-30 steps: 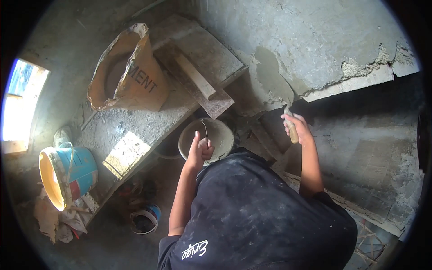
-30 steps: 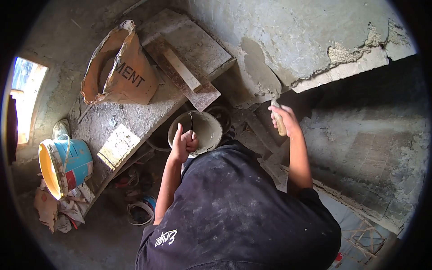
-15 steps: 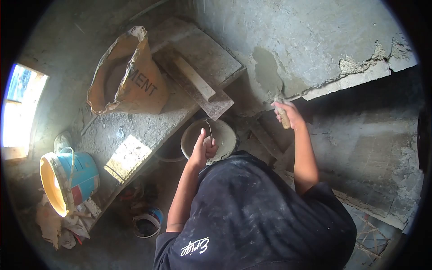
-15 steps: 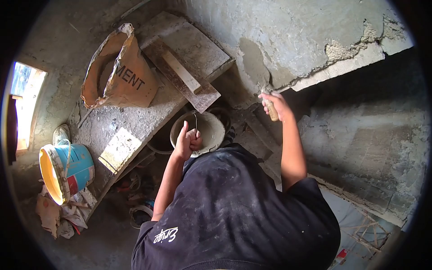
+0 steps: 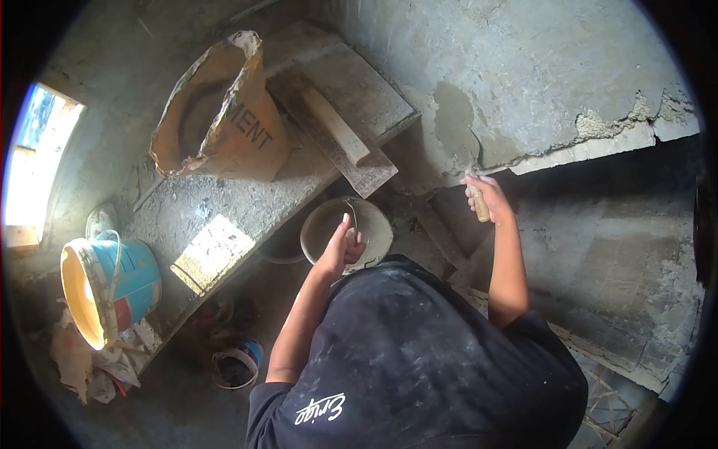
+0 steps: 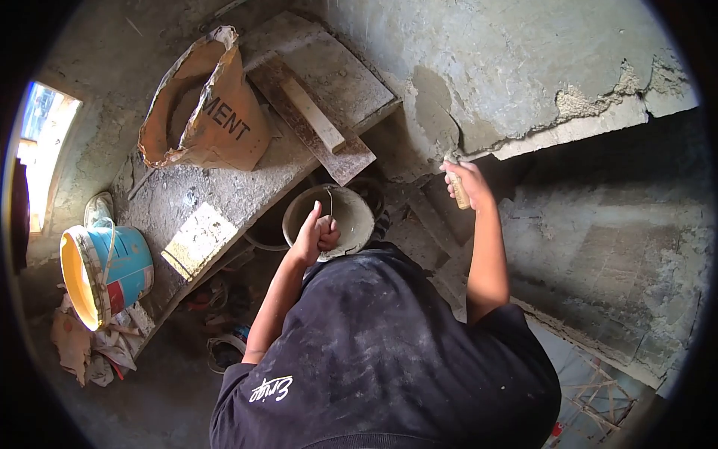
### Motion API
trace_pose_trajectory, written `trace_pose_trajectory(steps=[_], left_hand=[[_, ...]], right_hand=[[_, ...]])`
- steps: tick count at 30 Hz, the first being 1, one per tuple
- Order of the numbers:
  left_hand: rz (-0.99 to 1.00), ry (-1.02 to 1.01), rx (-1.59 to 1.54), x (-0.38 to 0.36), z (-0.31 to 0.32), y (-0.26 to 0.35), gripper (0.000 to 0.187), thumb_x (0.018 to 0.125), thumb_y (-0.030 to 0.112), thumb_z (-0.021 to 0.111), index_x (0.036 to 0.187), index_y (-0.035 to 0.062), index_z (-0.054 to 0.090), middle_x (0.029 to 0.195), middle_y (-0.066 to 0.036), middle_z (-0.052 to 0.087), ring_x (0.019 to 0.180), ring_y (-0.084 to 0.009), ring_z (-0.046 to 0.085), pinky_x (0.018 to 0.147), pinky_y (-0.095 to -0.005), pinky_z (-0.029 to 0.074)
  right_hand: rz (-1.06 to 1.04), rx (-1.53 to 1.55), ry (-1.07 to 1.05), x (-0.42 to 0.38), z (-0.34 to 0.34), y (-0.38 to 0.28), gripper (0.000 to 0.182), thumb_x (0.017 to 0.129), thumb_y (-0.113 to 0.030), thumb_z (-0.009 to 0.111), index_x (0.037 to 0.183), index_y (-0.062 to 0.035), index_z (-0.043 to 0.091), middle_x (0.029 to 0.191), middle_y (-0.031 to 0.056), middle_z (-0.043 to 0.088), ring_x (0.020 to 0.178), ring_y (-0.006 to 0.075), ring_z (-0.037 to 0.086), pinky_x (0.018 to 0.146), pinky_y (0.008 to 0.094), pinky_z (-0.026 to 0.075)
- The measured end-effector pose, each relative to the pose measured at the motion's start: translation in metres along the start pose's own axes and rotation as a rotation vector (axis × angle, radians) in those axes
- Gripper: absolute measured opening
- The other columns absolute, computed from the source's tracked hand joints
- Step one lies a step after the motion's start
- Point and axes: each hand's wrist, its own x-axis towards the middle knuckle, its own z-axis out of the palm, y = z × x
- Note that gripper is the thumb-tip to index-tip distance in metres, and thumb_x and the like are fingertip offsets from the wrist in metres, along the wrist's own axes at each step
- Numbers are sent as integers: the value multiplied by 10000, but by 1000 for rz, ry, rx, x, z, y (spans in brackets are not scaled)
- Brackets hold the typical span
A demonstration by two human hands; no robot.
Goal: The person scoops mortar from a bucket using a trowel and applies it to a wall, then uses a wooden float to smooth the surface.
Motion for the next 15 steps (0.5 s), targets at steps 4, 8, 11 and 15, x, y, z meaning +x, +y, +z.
trace_pose_trajectory(steps=[4, 8, 11, 15], left_hand=[[26, -10, 8, -7, -4, 1, 684, 889, 774, 217, 817, 111, 374, 570, 69, 243, 467, -60, 164, 436, -246, 126], [33, -2, -18, -12, -5, 1, 683, 893, 770, 207, 815, 112, 374, 571, 74, 242, 474, -57, 153, 439, -245, 113], [27, -13, -1, -12, -6, -1, 686, 892, 772, 206, 815, 112, 375, 571, 76, 241, 476, -57, 146, 438, -245, 115], [32, 22, -20, -14, -3, 5, 655, 910, 732, 260, 781, 107, 407, 558, 80, 251, 466, -55, 158, 444, -253, 106]], right_hand=[[28, 60, 33, -20, 20, 15, 318, 901, -364, 629, 969, -54, 617, 687, 5, 553, 514, 94, 539, 446, 250, 454], [14, 74, -1, -33, 32, 13, 337, 898, -385, 629, 974, -57, 611, 697, 5, 556, 518, 90, 543, 451, 243, 456], [-42, -52, -34, -43, 36, 11, 309, 851, -320, 705, 968, -56, 597, 714, 3, 560, 522, 84, 535, 461, 248, 467], [27, -503, -70, -75, 17, 11, 379, 756, -186, 783, 1045, -13, 609, 818, 56, 626, 636, 151, 605, 541, 294, 510]])
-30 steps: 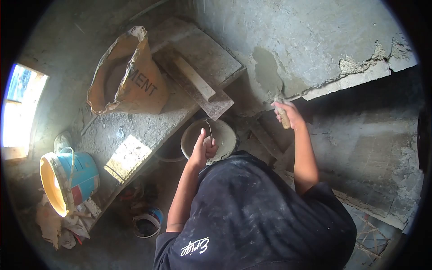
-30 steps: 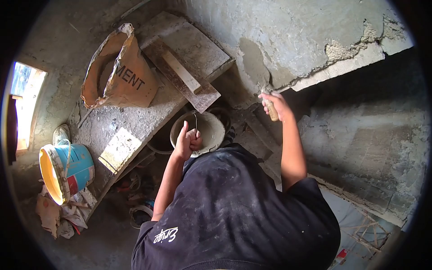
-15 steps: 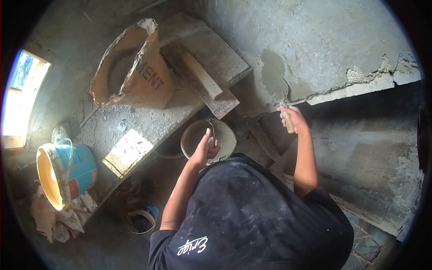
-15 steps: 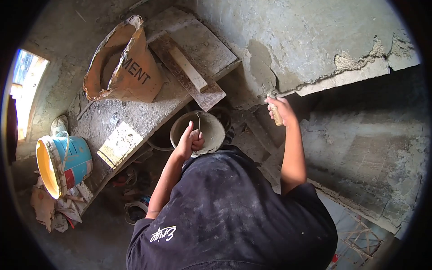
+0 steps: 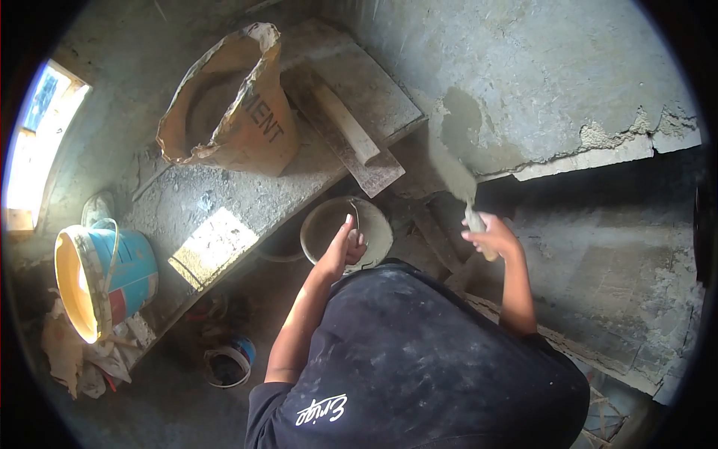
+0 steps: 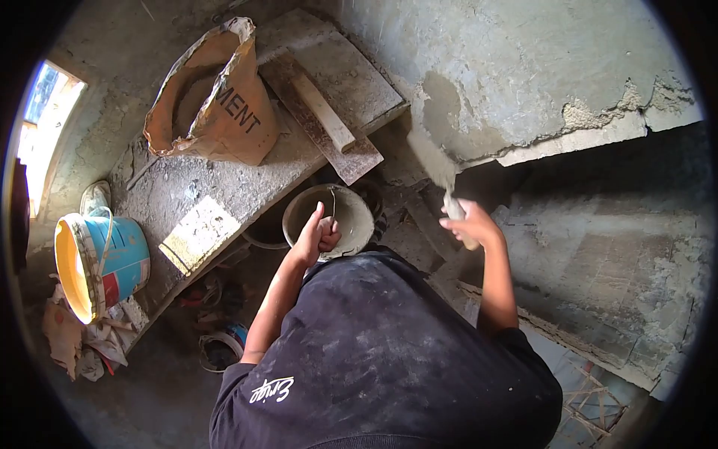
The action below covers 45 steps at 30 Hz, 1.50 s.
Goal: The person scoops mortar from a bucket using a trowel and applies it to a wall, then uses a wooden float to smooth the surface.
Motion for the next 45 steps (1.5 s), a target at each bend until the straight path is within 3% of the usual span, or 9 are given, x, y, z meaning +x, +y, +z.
trace_pose_trajectory(steps=[4, 11, 17, 22, 33, 38, 41, 43, 45], left_hand=[[10, 39, -22, -3, -3, 1, 624, 930, 689, 321, 753, 104, 445, 552, 84, 256, 468, -54, 176, 468, -258, 96], [-36, -55, 85, -3, -19, -8, 687, 894, 768, 198, 812, 107, 368, 569, 76, 237, 464, -53, 154, 428, -240, 119], [-72, -96, 55, -6, -22, -2, 678, 895, 765, 202, 816, 113, 370, 571, 74, 238, 465, -57, 158, 431, -240, 127], [-28, -13, -9, -15, -19, 0, 626, 931, 693, 302, 747, 111, 440, 557, 87, 254, 469, -46, 164, 457, -257, 93], [-35, -54, 55, -9, -28, 4, 666, 899, 760, 225, 824, 115, 373, 571, 75, 243, 476, -58, 167, 441, -243, 129], [-42, -78, 62, -6, -26, 6, 668, 899, 761, 221, 830, 113, 373, 569, 73, 244, 473, -59, 165, 440, -245, 130], [-61, -106, -9, -6, -34, -3, 694, 923, 702, 317, 939, 40, 524, 640, 52, 390, 526, -51, 306, 505, -207, 223], [-174, 140, -2, -5, -36, -12, 887, 898, 726, 365, 1347, -36, 423, 988, -64, 554, 783, -107, 514, 734, -222, 389], [-180, 118, -64, 1, -52, -25, 988, 852, 752, 444, 1524, 74, 186, 1351, -117, 420, 1046, -183, 520, 976, -310, 374]], right_hand=[[-24, -520, 131, -38, 7, 4, 475, 681, -86, 756, 1127, 20, 635, 1045, 182, 682, 971, 274, 662, 898, 338, 488], [-407, -448, 699, -9, 15, -2, 480, 775, -140, 726, 1217, -8, 592, 1115, 228, 645, 1048, 375, 619, 887, 401, 491], [-508, -392, 752, 39, -14, -20, 503, 814, -217, 711, 1247, 1, 574, 994, 266, 657, 983, 417, 630, 836, 404, 503], [-238, 35, 517, 80, 5, 19, 533, 828, -181, 734, 1293, 5, 554, 762, 49, 641, 493, 67, 520, 463, 257, 449], [-385, 130, 552, 77, 5, -30, 612, 834, -204, 726, 1345, 34, 490, 753, 36, 617, 526, 76, 513, 471, 248, 441], [-91, 34, 459, 93, 12, -17, 562, 845, -220, 717, 1340, -45, 520, 760, 49, 638, 506, 86, 531, 449, 252, 441], [2, 116, 263, 92, 39, 13, 426, 826, -231, 739, 1140, -9, 555, 697, 33, 573, 504, 92, 532, 431, 266, 459], [26, 127, 258, 72, 56, 29, 424, 815, -215, 750, 1112, -11, 525, 718, 43, 571, 509, 97, 537, 430, 273, 466], [71, 106, 256, 35, 72, 35, 494, 780, -171, 782, 1118, -13, 458, 775, 72, 571, 518, 106, 548, 433, 289, 484]])
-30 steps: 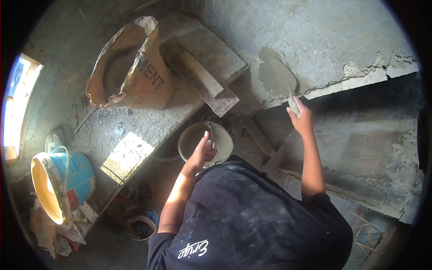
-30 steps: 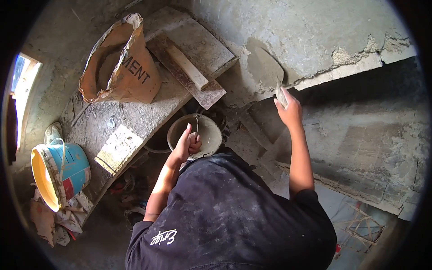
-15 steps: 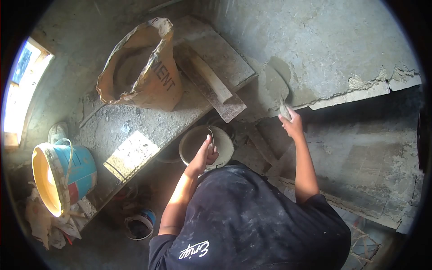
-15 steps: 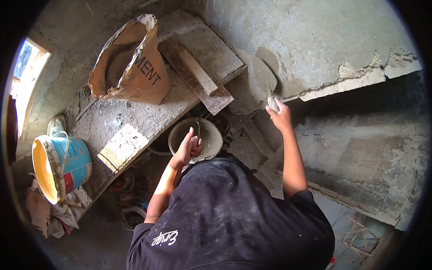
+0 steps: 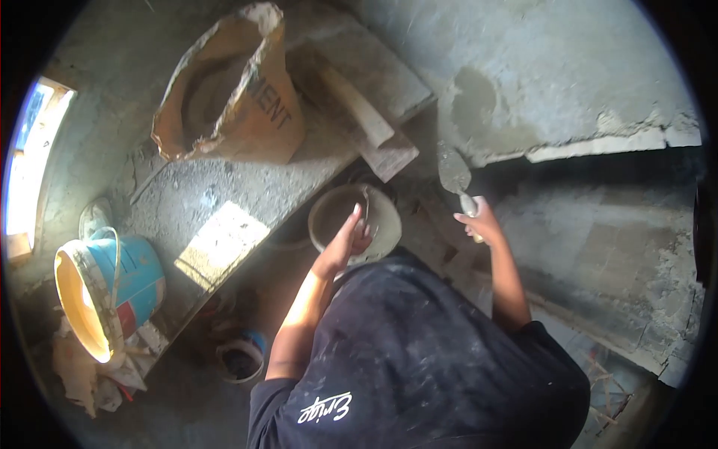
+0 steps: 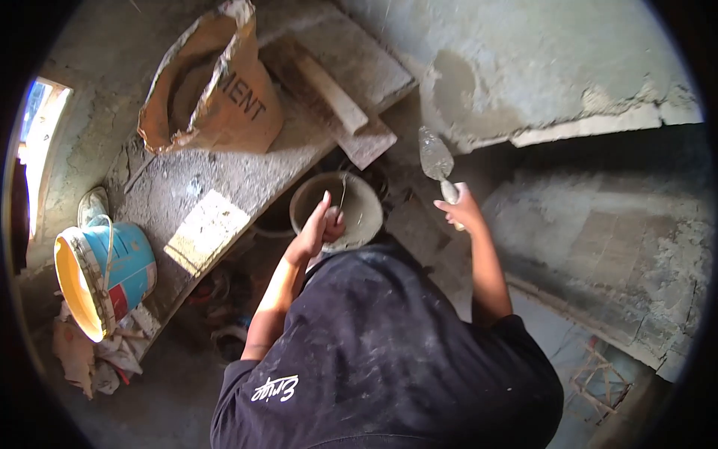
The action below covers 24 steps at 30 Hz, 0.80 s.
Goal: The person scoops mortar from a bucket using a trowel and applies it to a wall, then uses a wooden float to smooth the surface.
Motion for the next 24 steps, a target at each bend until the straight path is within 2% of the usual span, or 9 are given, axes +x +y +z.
trace_pose_trajectory(steps=[1, 2, 3, 4, 6, 8, 10, 14, 24], left_hand=[[-17, 26, -15, -1, 0, 2, 1021, 862, 740, 442, 1519, 19, 140, 1411, -133, 353, 1125, -193, 485, 1039, -328, 336], [0, 46, 26, -5, 2, 8, 912, 864, 750, 419, 1316, -41, 453, 1133, -109, 544, 868, -119, 543, 816, -246, 434], [-43, -220, 65, -6, -7, 21, 739, 866, 762, 391, 884, 40, 551, 704, 19, 492, 550, -51, 391, 503, -199, 291], [3, -139, 79, -20, 18, 33, 658, 883, 758, 340, 692, 134, 420, 548, 104, 266, 453, -40, 178, 443, -253, 84], [-27, -220, 239, -22, 19, 41, 696, 892, 774, 181, 733, 128, 384, 581, 87, 250, 498, -53, 164, 455, -240, 123], [-109, -193, 253, -21, 22, 44, 735, 860, 813, 177, 730, 121, 389, 574, 84, 249, 497, -57, 164, 461, -236, 124], [-120, -64, 343, -14, 19, 37, 747, 845, 830, 177, 723, 123, 387, 572, 82, 250, 490, -60, 158, 461, -238, 120], [-145, -203, 447, -17, 23, 51, 759, 850, 822, 112, 710, 127, 381, 541, 83, 247, 473, -57, 151, 451, -242, 116], [-173, -259, 748, -26, 45, 84, 858, 744, 922, 145, 637, 110, 399, 504, 73, 296, 435, -37, 177, 406, -229, 121]], right_hand=[[49, -39, -48, -16, -4, 6, 504, 769, -165, 790, 1115, -12, 457, 784, 78, 574, 525, 107, 549, 438, 287, 486], [102, -71, -93, -31, -10, 14, 514, 758, -159, 798, 1111, -10, 456, 792, 83, 577, 531, 107, 551, 442, 285, 488], [108, -57, -145, -44, -18, 26, 498, 749, -148, 797, 1096, -9, 468, 796, 81, 579, 553, 108, 560, 458, 280, 492], [107, -38, -192, -56, -23, 32, 482, 740, -137, 795, 1081, -9, 481, 799, 79, 581, 576, 110, 568, 473, 274, 496], [163, -153, -259, -87, -25, 8, 434, 710, -93, 775, 1068, -2, 546, 891, 102, 621, 739, 149, 617, 629, 287, 511], [-111, -414, -396, -90, -22, 21, 482, 719, -97, 778, 1133, -4, 549, 978, 125, 642, 873, 170, 620, 771, 311, 499], [-133, -93, -525, -93, -3, 24, 528, 752, -89, 750, 1220, -3, 520, 1040, 101, 630, 959, 182, 600, 900, 327, 460], [50, 43, -727, -79, 45, 28, 404, 890, -71, 582, 1281, -23, 490, 992, 80, 623, 804, 115, 598, 640, 279, 517], [136, 53, -827, -32, 144, 4, 399, 980, -361, 475, 1139, -23, 616, 863, 82, 651, 611, 155, 608, 492, 296, 512]])
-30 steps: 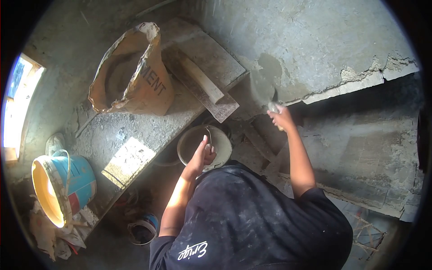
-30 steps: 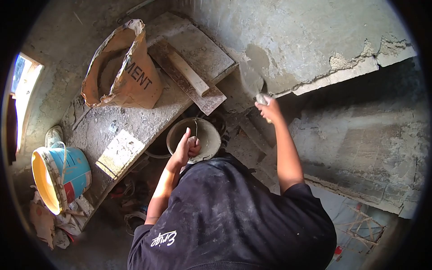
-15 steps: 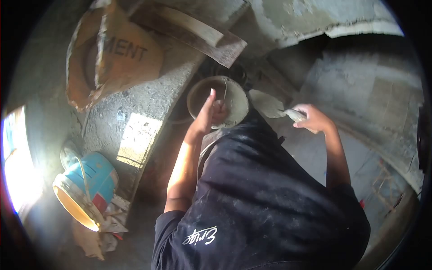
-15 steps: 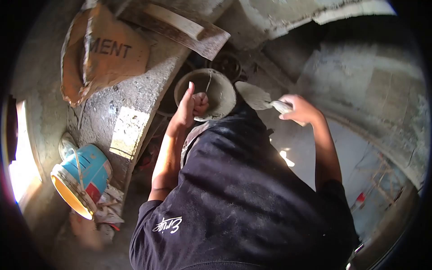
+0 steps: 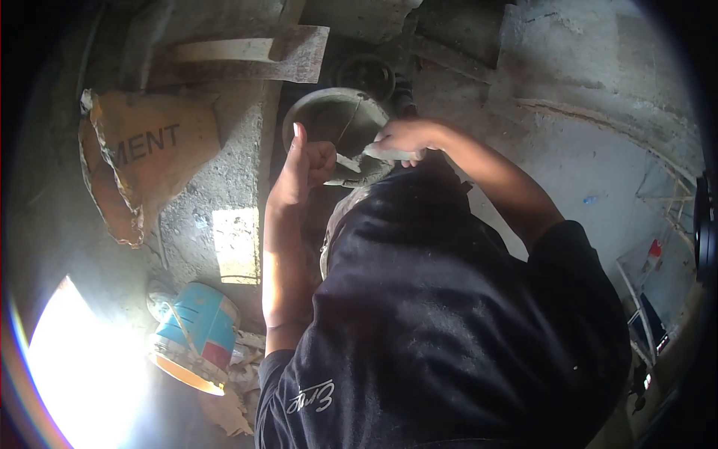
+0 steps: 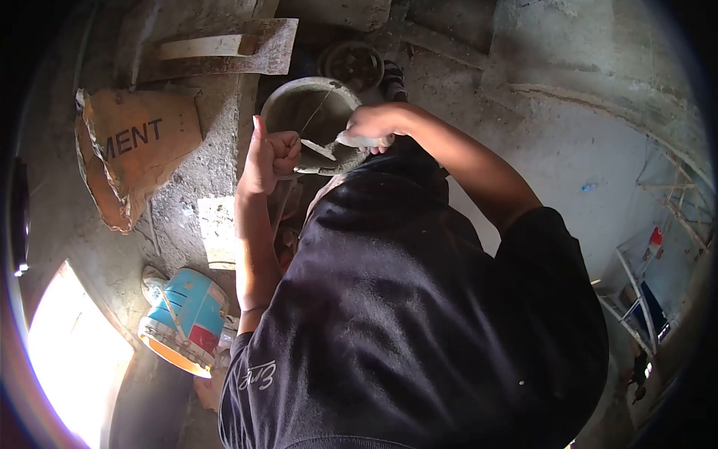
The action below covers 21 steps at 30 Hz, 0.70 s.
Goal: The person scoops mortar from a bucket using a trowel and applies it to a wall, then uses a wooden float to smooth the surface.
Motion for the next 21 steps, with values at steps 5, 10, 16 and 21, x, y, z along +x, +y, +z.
trace_pose_trajectory(steps=[5, 10, 16, 21], left_hand=[[33, -38, 115, 14, 2, 13, 860, 736, 925, 97, 598, 121, 372, 503, 78, 269, 439, -43, 164, 414, -231, 114], [-8, -77, 186, 22, 5, 28, 852, 745, 916, 74, 598, 126, 357, 506, 80, 246, 448, -53, 157, 428, -243, 108], [-35, -77, 170, 23, -2, 30, 852, 738, 924, 86, 606, 127, 358, 526, 76, 257, 455, -56, 153, 431, -243, 112], [21, -44, 17, 15, -21, 14, 831, 757, 911, 93, 612, 137, 361, 527, 74, 262, 443, -59, 165, 420, -241, 114]], right_hand=[[-55, 102, 5, 1, -11, -3, 361, 957, -349, 515, 1058, -30, 653, 789, 73, 656, 553, 139, 579, 452, 280, 484], [-107, 235, -77, -26, -18, 16, 376, 940, -349, 549, 1129, -39, 649, 811, 73, 653, 532, 124, 556, 432, 262, 456], [-123, 412, -118, -44, -21, 37, 348, 955, -327, 549, 1131, -41, 641, 813, 69, 647, 534, 116, 566, 408, 246, 439], [-201, 650, -189, -68, -21, 84, 348, 920, -244, 613, 1205, -46, 595, 829, 58, 638, 513, 83, 539, 407, 218, 430]])
